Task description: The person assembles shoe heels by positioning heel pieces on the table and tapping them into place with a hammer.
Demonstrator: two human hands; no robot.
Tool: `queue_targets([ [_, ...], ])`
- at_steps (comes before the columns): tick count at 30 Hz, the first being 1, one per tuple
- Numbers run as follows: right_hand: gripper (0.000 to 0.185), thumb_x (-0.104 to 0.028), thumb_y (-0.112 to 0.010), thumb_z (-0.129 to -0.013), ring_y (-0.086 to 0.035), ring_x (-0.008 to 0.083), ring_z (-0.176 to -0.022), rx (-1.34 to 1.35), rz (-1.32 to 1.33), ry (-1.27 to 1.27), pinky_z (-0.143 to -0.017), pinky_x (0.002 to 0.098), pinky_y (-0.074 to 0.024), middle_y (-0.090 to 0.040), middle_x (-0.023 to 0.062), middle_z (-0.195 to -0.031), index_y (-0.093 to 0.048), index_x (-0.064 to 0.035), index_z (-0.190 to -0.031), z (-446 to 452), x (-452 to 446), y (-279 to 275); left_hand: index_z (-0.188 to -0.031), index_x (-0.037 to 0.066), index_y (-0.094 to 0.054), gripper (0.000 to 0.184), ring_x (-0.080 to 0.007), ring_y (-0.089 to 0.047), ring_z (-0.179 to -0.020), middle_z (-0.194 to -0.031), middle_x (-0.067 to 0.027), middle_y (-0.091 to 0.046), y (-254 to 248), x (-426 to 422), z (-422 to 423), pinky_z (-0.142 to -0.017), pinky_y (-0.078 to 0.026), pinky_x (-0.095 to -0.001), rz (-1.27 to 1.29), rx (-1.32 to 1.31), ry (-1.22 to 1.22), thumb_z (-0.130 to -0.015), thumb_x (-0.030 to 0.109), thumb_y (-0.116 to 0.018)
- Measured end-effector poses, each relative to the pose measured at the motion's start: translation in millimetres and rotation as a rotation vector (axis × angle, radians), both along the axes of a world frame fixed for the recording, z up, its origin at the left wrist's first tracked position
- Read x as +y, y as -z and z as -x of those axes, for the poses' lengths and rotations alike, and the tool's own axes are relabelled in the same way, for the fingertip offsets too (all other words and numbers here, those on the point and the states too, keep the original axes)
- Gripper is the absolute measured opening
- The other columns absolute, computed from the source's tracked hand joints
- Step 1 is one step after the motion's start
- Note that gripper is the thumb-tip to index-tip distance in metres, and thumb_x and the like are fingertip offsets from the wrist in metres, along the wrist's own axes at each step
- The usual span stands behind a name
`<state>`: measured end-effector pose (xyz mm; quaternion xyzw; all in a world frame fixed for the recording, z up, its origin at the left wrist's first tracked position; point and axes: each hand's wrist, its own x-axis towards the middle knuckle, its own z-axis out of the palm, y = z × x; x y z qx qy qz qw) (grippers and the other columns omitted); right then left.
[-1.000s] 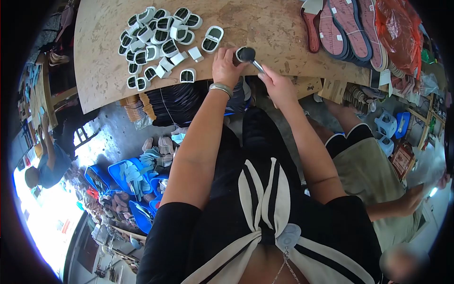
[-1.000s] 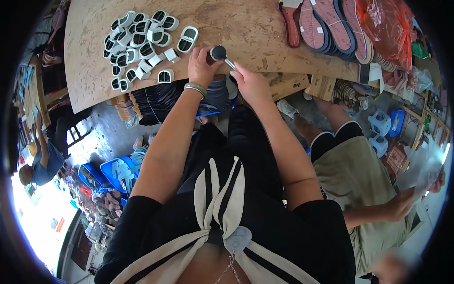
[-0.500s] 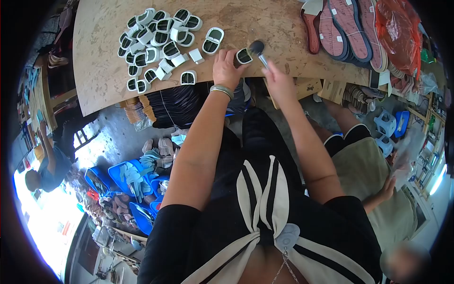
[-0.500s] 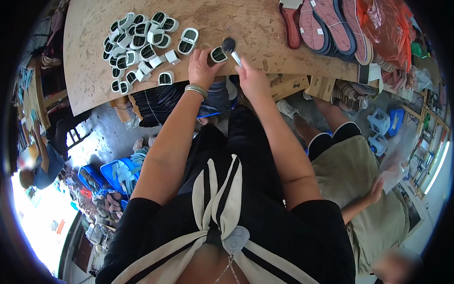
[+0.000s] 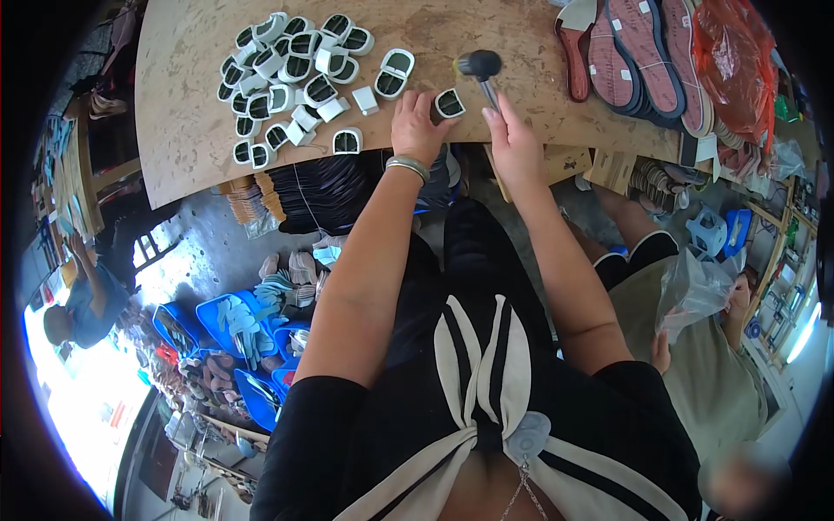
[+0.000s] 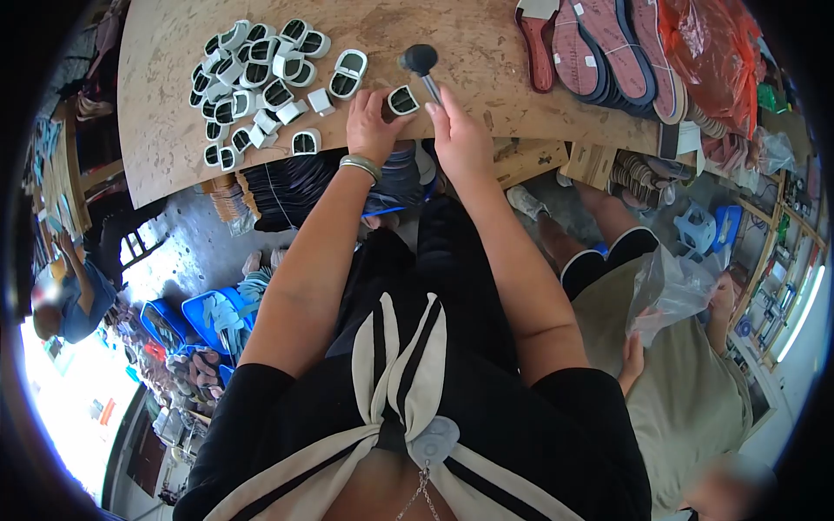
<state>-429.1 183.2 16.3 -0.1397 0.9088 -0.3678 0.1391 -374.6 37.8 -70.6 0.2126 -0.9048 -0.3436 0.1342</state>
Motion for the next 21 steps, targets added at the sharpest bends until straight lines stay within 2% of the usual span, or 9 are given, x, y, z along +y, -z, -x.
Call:
queue_targets([
  [1,0.038,-0.037,-0.052,-0.097,-0.065,0.0386,-0.074,0.026,0.054,0.056,-0.066,0.0478,-0.0504,-0.066,0.0190,-0.079,-0.060,-0.0183,-0.129,-2.5,-0.6,-1.1,-0.108,0.009,-0.063,0.049,-0.0325,-0.057,-0.097,-0.098,-0.0107,-0.058,0.4,0.4,-0.4,-0.085,-0.048,-0.0418,0.002,0.006,0.005,-0.067,0.028,-0.084],
  [4,0.037,-0.035,-0.052,-0.098,-0.065,0.0380,-0.070,-0.049,-0.293,-0.204,-0.064,0.0472,-0.0498,-0.066,0.0184,-0.078,-0.059,-0.0183,-0.130,14.0,4.1,7.5,-0.108,0.010,-0.063,0.049,-0.0317,-0.056,-0.099,-0.100,-0.0098,-0.057,-2.0,0.0,2.5,-0.086,-0.049,-0.0414,-0.008,-0.002,0.017,-0.067,0.026,-0.084],
  [7,0.038,-0.035,-0.051,-0.098,-0.065,0.0369,-0.069,0.009,-0.206,-0.225,-0.063,0.0477,-0.0494,-0.066,0.0180,-0.078,-0.059,-0.0181,-0.131,14.7,1.9,-5.2,-0.108,0.010,-0.062,0.050,-0.0314,-0.056,-0.100,-0.101,-0.0093,-0.056,-2.9,1.9,-1.4,-0.087,-0.049,-0.0412,-0.008,-0.017,0.004,-0.066,0.025,-0.084],
  [10,0.036,-0.033,-0.054,-0.097,-0.065,0.0366,-0.070,0.183,-0.054,-0.104,-0.062,0.0469,-0.0495,-0.066,0.0191,-0.078,-0.061,-0.0161,-0.128,-3.0,-0.9,3.7,-0.107,0.009,-0.063,0.047,-0.0321,-0.057,-0.099,-0.101,-0.0100,-0.058,-4.5,2.2,0.0,-0.086,-0.049,-0.0417,-0.003,-0.002,-0.008,-0.067,0.023,-0.083],
  [13,0.037,-0.034,-0.059,-0.095,-0.065,0.0290,-0.062,0.011,-0.236,-0.196,-0.057,0.0401,-0.0494,-0.065,0.0148,-0.072,-0.061,-0.0115,-0.125,13.8,9.2,32.5,-0.106,0.009,-0.064,0.045,-0.0325,-0.057,-0.098,-0.100,-0.0106,-0.058,-7.2,0.7,2.6,-0.086,-0.049,-0.0420,-0.009,0.002,-0.005,-0.067,0.022,-0.083],
  [16,0.039,-0.033,-0.061,-0.095,-0.053,0.0154,-0.048,-0.373,0.333,0.041,-0.048,0.0305,-0.0435,-0.057,0.0037,-0.062,-0.060,-0.0108,-0.127,37.5,13.1,47.0,-0.105,0.009,-0.064,0.045,-0.0330,-0.057,-0.098,-0.101,-0.0112,-0.057,-3.0,2.0,2.3,-0.087,-0.049,-0.0418,-0.026,0.013,0.009,-0.067,0.023,-0.083],
  [18,0.040,-0.034,-0.059,-0.097,-0.039,0.0051,-0.044,-0.636,0.560,0.253,-0.042,0.0244,-0.0354,-0.045,-0.0047,-0.059,-0.059,-0.0130,-0.131,53.9,10.1,34.0,-0.107,0.008,-0.062,0.047,-0.0337,-0.056,-0.098,-0.103,-0.0120,-0.056,-1.1,-1.6,2.7,-0.087,-0.049,-0.0420,-0.031,0.037,0.033,-0.067,0.022,-0.082],
  [20,0.039,-0.032,-0.058,-0.098,-0.034,0.0041,-0.042,-0.687,0.638,0.218,-0.040,0.0233,-0.0311,-0.041,-0.0054,-0.057,-0.057,-0.0154,-0.134,84.4,10.4,40.8,-0.105,0.007,-0.063,0.043,-0.0329,-0.059,-0.095,-0.101,-0.0119,-0.058,-10.9,-5.0,-0.2,-0.083,-0.050,-0.0405,-0.041,0.131,0.007,-0.069,0.020,-0.083],
  [21,0.041,-0.033,-0.058,-0.098,-0.035,0.0046,-0.042,-0.689,0.610,0.197,-0.040,0.0234,-0.0315,-0.042,-0.0050,-0.057,-0.055,-0.0147,-0.135,99.8,12.0,47.8,-0.109,0.007,-0.060,0.046,-0.0287,-0.061,-0.092,-0.101,-0.0111,-0.058,-26.0,-7.9,-1.3,-0.077,-0.052,-0.0360,-0.195,0.119,-0.014,-0.071,0.017,-0.083],
])
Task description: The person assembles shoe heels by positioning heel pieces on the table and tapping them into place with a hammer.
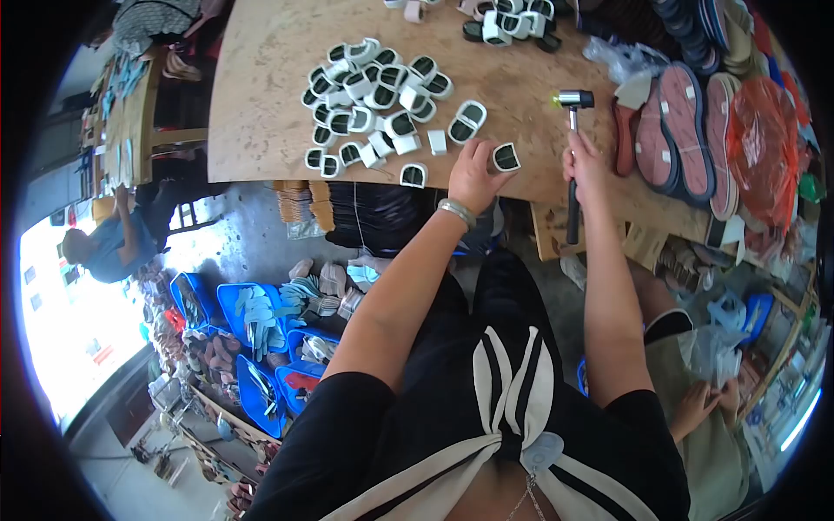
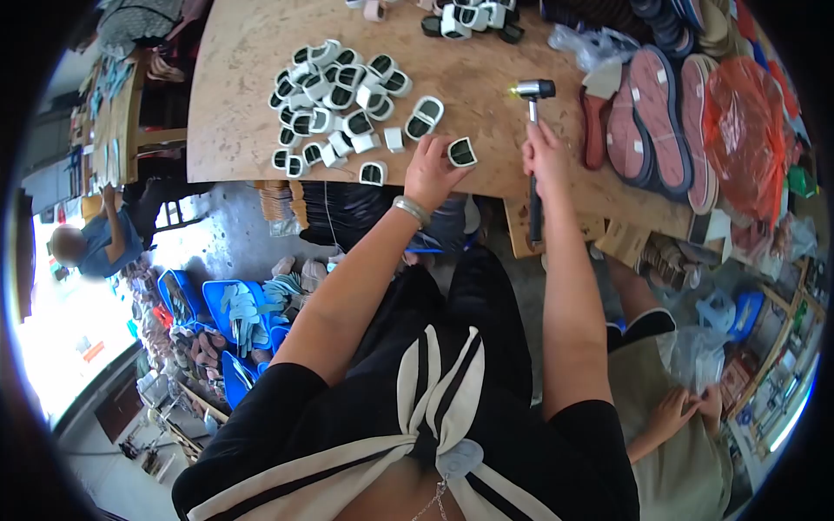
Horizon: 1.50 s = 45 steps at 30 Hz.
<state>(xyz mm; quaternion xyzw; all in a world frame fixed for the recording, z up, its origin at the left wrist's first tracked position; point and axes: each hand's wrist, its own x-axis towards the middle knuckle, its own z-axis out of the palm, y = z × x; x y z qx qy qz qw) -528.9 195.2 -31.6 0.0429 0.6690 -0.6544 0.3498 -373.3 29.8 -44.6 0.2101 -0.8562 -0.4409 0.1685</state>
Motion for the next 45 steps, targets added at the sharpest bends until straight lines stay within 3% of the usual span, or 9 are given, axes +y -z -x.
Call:
queue_targets([
  [7,0.049,-0.037,-0.057,-0.098,-0.040,0.0070,-0.041,-0.110,0.038,0.024,-0.040,0.0240,-0.0336,-0.045,-0.0030,-0.057,-0.050,-0.0116,-0.139,42.2,17.3,29.8,-0.117,0.004,-0.055,0.054,-0.0189,-0.058,-0.086,-0.105,-0.0095,-0.059,-56.8,-135.0,-17.2,-0.073,-0.050,-0.0303,0.224,0.109,-0.530,-0.072,0.011,-0.083],
  [15,0.046,-0.034,-0.057,-0.098,-0.039,0.0067,-0.039,-0.138,0.007,0.045,-0.038,0.0248,-0.0349,-0.046,-0.0022,-0.057,-0.052,-0.0108,-0.138,42.8,13.2,25.7,-0.130,-0.003,-0.054,0.068,-0.0398,-0.037,-0.135,-0.142,-0.0280,-0.042,-50.4,-284.3,11.5,-0.111,-0.032,-0.0481,0.448,-0.642,-0.386,-0.079,0.042,-0.066],
  [20,0.043,-0.031,-0.056,-0.099,-0.037,0.0063,-0.038,-0.129,-0.009,0.065,-0.036,0.0246,-0.0348,-0.045,-0.0021,-0.056,-0.054,-0.0100,-0.136,41.3,11.6,28.5,-0.130,0.002,-0.056,0.062,-0.0381,-0.044,-0.131,-0.139,-0.0239,-0.048,-92.5,-260.0,114.0,-0.108,-0.037,-0.0461,0.561,-0.212,-0.222,-0.084,0.043,-0.063],
  [25,0.042,-0.030,-0.056,-0.099,-0.037,0.0058,-0.037,-0.108,-0.014,0.066,-0.035,0.0239,-0.0344,-0.044,-0.0024,-0.054,-0.055,-0.0089,-0.135,43.8,8.2,22.7,-0.124,0.003,-0.061,0.060,-0.0366,-0.059,-0.114,-0.123,-0.0205,-0.062,-46.2,-257.0,218.9,-0.097,-0.047,-0.0437,0.460,-0.479,-0.292,-0.083,0.046,-0.068],
  [31,0.041,-0.030,-0.058,-0.098,-0.037,0.0051,-0.037,-0.112,-0.026,0.088,-0.035,0.0234,-0.0344,-0.044,-0.0029,-0.054,-0.057,-0.0088,-0.133,42.5,8.3,20.0,-0.115,0.001,-0.064,0.053,-0.0373,-0.065,-0.100,-0.108,-0.0209,-0.068,-40.0,-250.7,223.2,-0.086,-0.052,-0.0437,0.384,-0.306,-0.272,-0.083,0.043,-0.069],
  [37,0.034,-0.034,-0.059,-0.098,-0.036,0.0046,-0.037,-0.113,0.016,0.084,-0.035,0.0231,-0.0333,-0.043,-0.0043,-0.054,-0.063,-0.0113,-0.123,41.1,10.9,25.5,-0.101,-0.003,-0.058,0.014,-0.0124,-0.066,-0.076,-0.092,-0.0111,-0.068,-74.4,-118.0,117.8,-0.070,-0.054,-0.0288,-0.620,-0.200,0.123,-0.091,0.007,-0.057],
  [39,0.035,-0.034,-0.060,-0.097,-0.035,0.0051,-0.037,-0.087,0.019,0.092,-0.036,0.0228,-0.0316,-0.043,-0.0044,-0.053,-0.064,-0.0116,-0.123,39.3,10.8,27.3,-0.102,-0.001,-0.057,0.014,-0.0155,-0.065,-0.072,-0.085,-0.0067,-0.068,-33.7,-66.6,71.4,-0.070,-0.053,-0.0289,-0.717,-0.350,0.138,-0.094,0.011,-0.059],
  [41,0.035,-0.033,-0.060,-0.097,-0.035,0.0055,-0.037,-0.057,-0.011,0.132,-0.037,0.0224,-0.0307,-0.044,-0.0041,-0.054,-0.064,-0.0116,-0.124,35.4,8.0,25.1,-0.104,-0.001,-0.057,0.018,-0.0278,-0.066,-0.084,-0.096,-0.0147,-0.062,-2.5,-20.3,42.6,-0.073,-0.054,-0.0367,-0.198,-0.330,0.174,-0.086,0.003,-0.060],
  [45,0.041,-0.034,-0.057,-0.098,-0.036,0.0064,-0.040,0.087,-0.098,0.210,-0.039,0.0238,-0.0331,-0.044,-0.0035,-0.056,-0.059,-0.0125,-0.133,27.4,-0.5,33.5,-0.114,0.001,-0.056,0.031,-0.0360,-0.059,-0.097,-0.105,-0.0191,-0.058,6.4,56.7,32.2,-0.084,-0.051,-0.0411,-0.208,-0.012,0.191,-0.083,-0.001,-0.060],
])
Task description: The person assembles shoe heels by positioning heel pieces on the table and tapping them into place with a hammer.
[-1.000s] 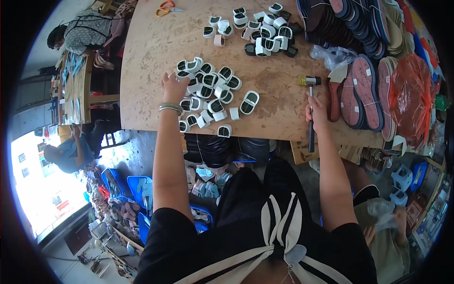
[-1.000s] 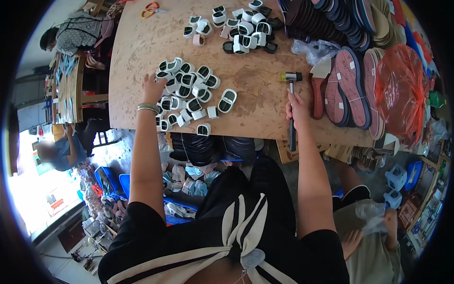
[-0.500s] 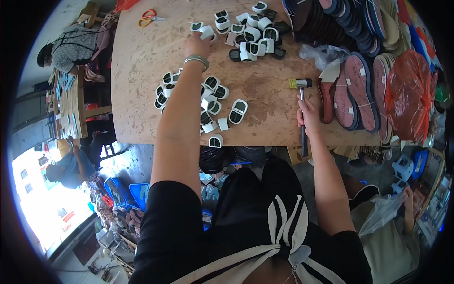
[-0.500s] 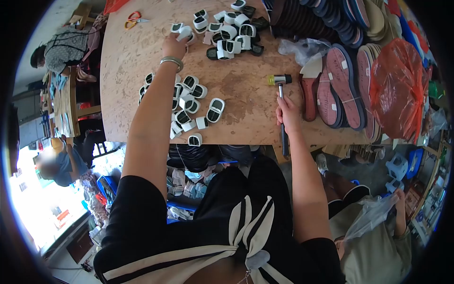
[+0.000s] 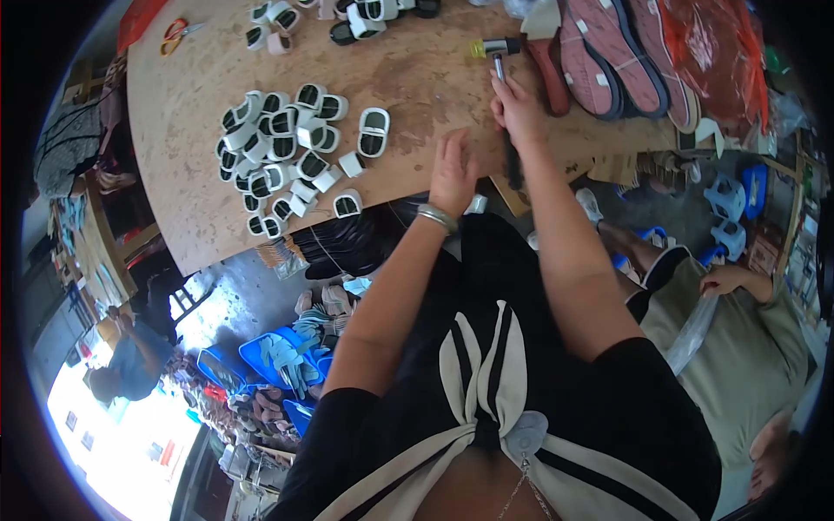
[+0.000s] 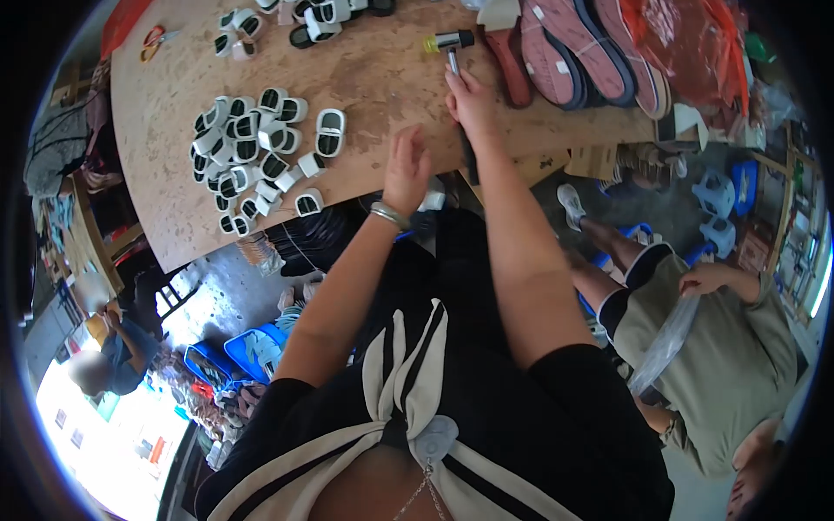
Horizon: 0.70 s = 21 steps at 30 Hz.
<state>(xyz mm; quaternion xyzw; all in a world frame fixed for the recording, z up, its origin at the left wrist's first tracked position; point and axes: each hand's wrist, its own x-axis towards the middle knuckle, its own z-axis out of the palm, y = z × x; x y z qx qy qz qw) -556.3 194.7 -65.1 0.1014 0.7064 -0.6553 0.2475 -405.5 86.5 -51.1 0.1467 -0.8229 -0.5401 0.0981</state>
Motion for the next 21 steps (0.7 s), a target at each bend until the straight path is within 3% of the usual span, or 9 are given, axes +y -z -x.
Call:
queue_targets([
  [2,0.040,-0.033,-0.058,-0.098,-0.037,0.0062,-0.041,0.015,0.035,0.042,-0.041,0.0246,-0.0359,-0.044,-0.0033,-0.056,-0.060,-0.0117,-0.131,-1.5,-1.8,-7.8,-0.118,0.002,-0.055,0.036,-0.0371,-0.056,-0.101,-0.107,-0.0195,-0.057,20.4,18.0,-1.7,-0.087,-0.049,-0.0425,0.059,0.090,0.007,-0.083,-0.002,-0.059],
  [3,0.040,-0.033,-0.058,-0.097,-0.037,0.0062,-0.041,-0.007,0.052,0.022,-0.042,0.0247,-0.0365,-0.045,-0.0033,-0.056,-0.060,-0.0117,-0.132,2.0,1.3,-6.0,-0.117,0.002,-0.058,0.033,-0.0306,-0.060,-0.096,-0.104,-0.0155,-0.059,21.7,13.8,-4.9,-0.083,-0.051,-0.0380,0.075,0.101,-0.008,-0.085,-0.004,-0.056],
  [8,0.036,-0.032,-0.062,-0.095,-0.039,0.0064,-0.041,-0.011,0.146,0.007,-0.040,0.0260,-0.0365,-0.050,-0.0016,-0.058,-0.064,-0.0104,-0.124,-0.1,6.3,0.8,-0.112,0.002,-0.063,0.020,-0.0210,-0.062,-0.090,-0.101,-0.0115,-0.062,1.0,-57.4,-30.5,-0.081,-0.051,-0.0312,0.059,-0.085,-0.052,-0.092,0.003,-0.058],
  [9,0.036,-0.032,-0.063,-0.095,-0.040,0.0064,-0.041,0.001,0.159,0.014,-0.040,0.0260,-0.0369,-0.050,-0.0016,-0.059,-0.064,-0.0105,-0.124,-1.1,7.0,0.9,-0.110,0.003,-0.063,0.018,-0.0207,-0.060,-0.080,-0.095,-0.0109,-0.060,0.1,-65.1,-34.7,-0.071,-0.051,-0.0305,-0.004,-0.009,-0.074,-0.093,0.006,-0.058],
  [11,0.034,-0.032,-0.063,-0.095,-0.039,0.0064,-0.041,0.010,0.168,0.039,-0.040,0.0261,-0.0368,-0.049,-0.0021,-0.058,-0.065,-0.0104,-0.121,-2.5,7.7,-0.6,-0.110,0.002,-0.063,0.019,-0.0215,-0.060,-0.077,-0.092,-0.0115,-0.059,-18.9,-70.3,-51.4,-0.068,-0.050,-0.0311,0.102,-0.038,-0.062,-0.092,0.006,-0.059],
  [14,0.043,-0.033,-0.058,-0.097,-0.038,0.0059,-0.044,-0.050,0.131,-0.037,-0.045,0.0242,-0.0379,-0.048,-0.0029,-0.061,-0.057,-0.0108,-0.134,3.3,12.4,4.5,-0.109,0.002,-0.063,0.018,-0.0214,-0.060,-0.072,-0.089,-0.0110,-0.059,-11.6,-63.8,-97.1,-0.065,-0.050,-0.0320,0.081,-0.174,-0.075,-0.092,0.005,-0.059],
  [18,0.042,-0.033,-0.057,-0.098,-0.038,0.0059,-0.044,-0.038,0.120,-0.088,-0.044,0.0241,-0.0379,-0.047,-0.0027,-0.060,-0.058,-0.0101,-0.133,3.0,12.7,3.1,-0.109,0.003,-0.064,0.018,-0.0148,-0.062,-0.069,-0.082,-0.0070,-0.060,7.3,-49.0,-166.4,-0.063,-0.049,-0.0273,0.073,-0.310,-0.101,-0.092,0.005,-0.060],
  [19,0.041,-0.034,-0.058,-0.098,-0.037,0.0059,-0.042,-0.096,0.131,-0.061,-0.043,0.0243,-0.0372,-0.044,-0.0032,-0.058,-0.058,-0.0109,-0.131,2.2,9.8,-4.4,-0.109,0.003,-0.065,0.018,-0.0149,-0.061,-0.069,-0.083,-0.0072,-0.060,4.9,-45.0,-173.7,-0.063,-0.049,-0.0275,0.066,-0.334,-0.115,-0.092,0.004,-0.060],
  [21,0.028,-0.034,-0.061,-0.096,-0.037,0.0065,-0.039,-0.106,0.133,-0.073,-0.039,0.0260,-0.0352,-0.044,-0.0036,-0.055,-0.066,-0.0116,-0.113,5.8,10.7,-1.2,-0.108,0.002,-0.064,0.018,-0.0190,-0.061,-0.068,-0.087,-0.0100,-0.059,-4.2,-42.3,-170.5,-0.061,-0.051,-0.0312,0.081,-0.340,-0.125,-0.090,0.002,-0.059],
])
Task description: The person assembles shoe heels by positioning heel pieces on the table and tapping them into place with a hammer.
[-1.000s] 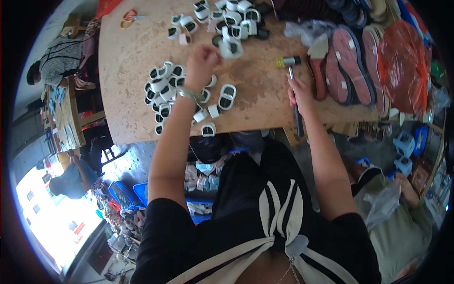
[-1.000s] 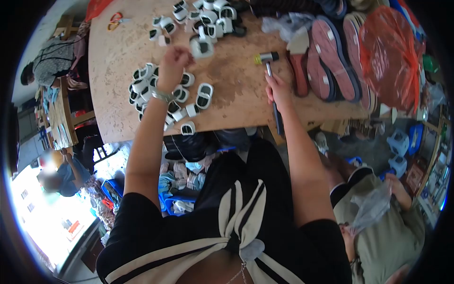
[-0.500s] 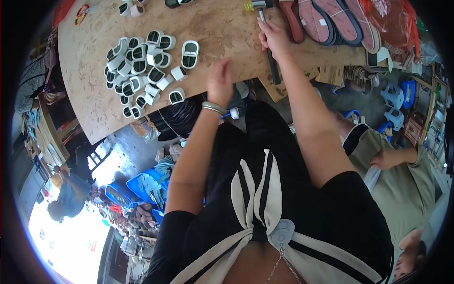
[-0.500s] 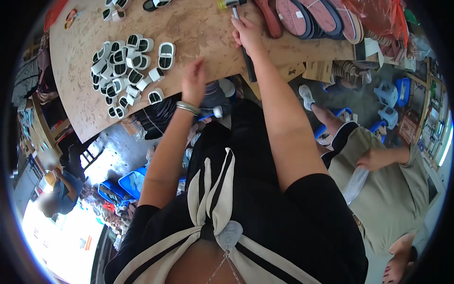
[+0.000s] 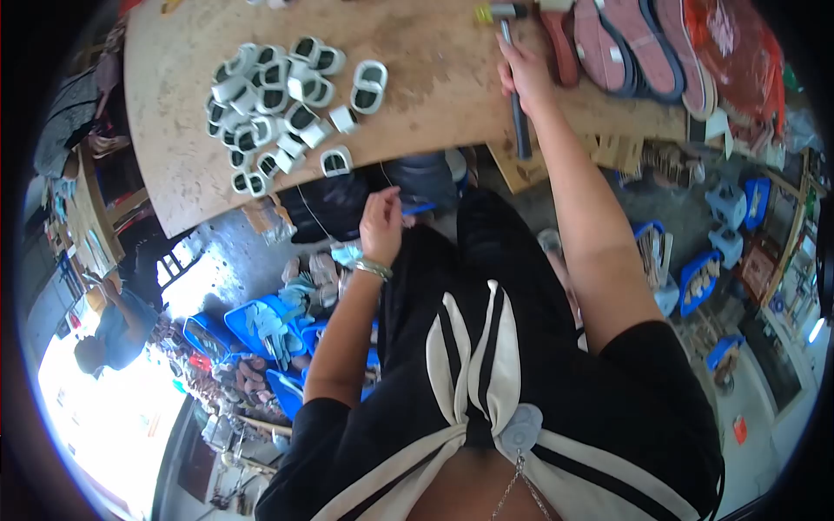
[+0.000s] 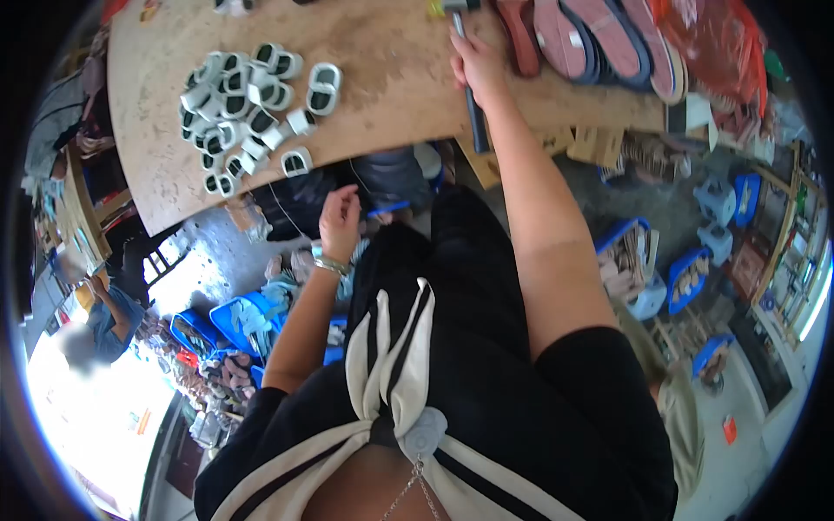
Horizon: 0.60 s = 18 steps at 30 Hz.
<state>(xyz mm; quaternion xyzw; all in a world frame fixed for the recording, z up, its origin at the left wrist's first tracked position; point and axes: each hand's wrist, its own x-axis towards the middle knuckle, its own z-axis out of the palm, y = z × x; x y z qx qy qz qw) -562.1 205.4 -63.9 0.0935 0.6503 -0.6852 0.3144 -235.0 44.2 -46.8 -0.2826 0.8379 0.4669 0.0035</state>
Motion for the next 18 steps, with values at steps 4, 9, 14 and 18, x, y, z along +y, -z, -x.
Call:
queue_targets([
  [4,0.035,-0.034,-0.059,-0.097,-0.036,0.0068,-0.038,0.036,-0.022,-0.001,-0.037,0.0254,-0.0349,-0.044,-0.0034,-0.054,-0.063,-0.0136,-0.126,-1.4,-2.0,-2.2,-0.109,0.001,-0.062,0.019,-0.0210,-0.065,-0.079,-0.094,-0.0128,-0.062,-44.7,-17.8,71.8,-0.069,-0.053,-0.0305,-0.067,0.239,-0.045,-0.091,0.004,-0.060],
  [9,0.036,-0.033,-0.059,-0.098,-0.037,0.0071,-0.036,-0.022,-0.054,-0.006,-0.036,0.0261,-0.0353,-0.045,-0.0028,-0.054,-0.062,-0.0136,-0.128,2.0,-1.5,-2.8,-0.116,0.003,-0.059,0.028,-0.0320,-0.065,-0.083,-0.099,-0.0169,-0.063,-75.5,-97.2,203.8,-0.073,-0.052,-0.0381,0.269,0.352,-0.015,-0.088,0.005,-0.061],
  [14,0.034,-0.033,-0.057,-0.098,-0.036,0.0067,-0.036,-0.047,-0.049,-0.030,-0.035,0.0256,-0.0357,-0.045,-0.0027,-0.054,-0.063,-0.0128,-0.125,5.0,-4.0,-5.2,-0.124,0.006,-0.055,0.038,-0.0389,-0.059,-0.104,-0.119,-0.0193,-0.058,-47.2,-193.0,295.1,-0.089,-0.049,-0.0466,0.586,0.307,-0.213,-0.086,0.009,-0.058],
  [18,0.034,-0.032,-0.056,-0.099,-0.036,0.0058,-0.036,-0.055,-0.033,-0.027,-0.035,0.0250,-0.0354,-0.044,-0.0028,-0.054,-0.062,-0.0125,-0.125,5.7,-3.7,-7.6,-0.131,0.009,-0.052,0.049,-0.0386,-0.057,-0.111,-0.130,-0.0179,-0.053,-38.9,-244.3,334.1,-0.095,-0.048,-0.0458,0.694,0.103,-0.293,-0.084,0.010,-0.062],
])
